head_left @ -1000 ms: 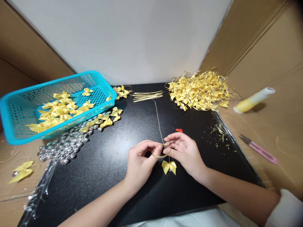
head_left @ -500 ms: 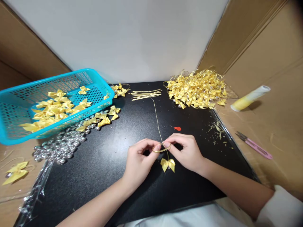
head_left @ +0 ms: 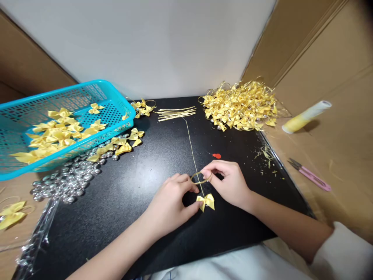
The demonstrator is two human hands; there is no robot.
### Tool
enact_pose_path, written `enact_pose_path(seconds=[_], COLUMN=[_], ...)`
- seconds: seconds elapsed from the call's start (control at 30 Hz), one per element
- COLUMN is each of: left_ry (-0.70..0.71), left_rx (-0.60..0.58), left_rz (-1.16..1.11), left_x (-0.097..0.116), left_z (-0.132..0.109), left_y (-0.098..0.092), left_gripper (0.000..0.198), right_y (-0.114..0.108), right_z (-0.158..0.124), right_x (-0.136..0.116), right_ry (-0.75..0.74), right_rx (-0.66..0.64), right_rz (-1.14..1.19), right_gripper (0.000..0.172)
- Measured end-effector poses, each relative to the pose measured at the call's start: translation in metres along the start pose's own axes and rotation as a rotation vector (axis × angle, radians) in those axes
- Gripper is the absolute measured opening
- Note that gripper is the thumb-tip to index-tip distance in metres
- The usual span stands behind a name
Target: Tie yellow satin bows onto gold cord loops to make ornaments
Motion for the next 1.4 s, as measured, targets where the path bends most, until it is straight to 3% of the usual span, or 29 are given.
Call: enact_pose_path(seconds=[0.17,0.43,0.67,0.9,1.13,1.27,1.4], left_ry=[0.005,-0.004,-0.083,-0.165,-0.134,-0.147,-0.229], left_rx=[-0.043,-0.011,0.166,0.448,0.448,0.478,0.555], left_rz=[0.031,0.058,-0.229,-0.580,-0.640,-0.662,-0.839], left_x=[0.000,0.002,-0.004,-0.018,-0.016,-0.015,-0.016], left_z=[0.001,0.002,0.003,0.001,0.000,0.001,0.005], left_y=[0.000,0.009,0.000,0.003,0.005,0.005,0.007], left_gripper=[0.017,0.006,0.007,0.014,0.015,0.016,0.026], right_y=[0.000,0.001,-0.005,-0.009,-0.006,-0.004,-0.003], right_z=[0.001,0.001,0.001,0.004,0.004,0.003,0.001], right_x=[0.001,0.002,-0.001,-0.004,0.000,-0.001,-0.002], right_ry=[0.021,0.027,0.017,-0.047,0.024,0.002,-0.033], right_rx=[-0.008,-0.008,-0.073,-0.087,-0.188,-0.147,-0.082], right_rz=[0.004,0.006,-0.011,-0.083,0.023,0.059,0.054], right_gripper=[0.017,0.016,0.017,0.014,0.012,0.015,0.015])
Point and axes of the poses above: each hand's wrist, its own z-axis towards the middle knuckle, its own y-axis out of the palm, x = y × z, the point moved 2 cm from there along z, towards the middle knuckle, and after that the axes turned 14 degrees about y, right-handed, at the moved point
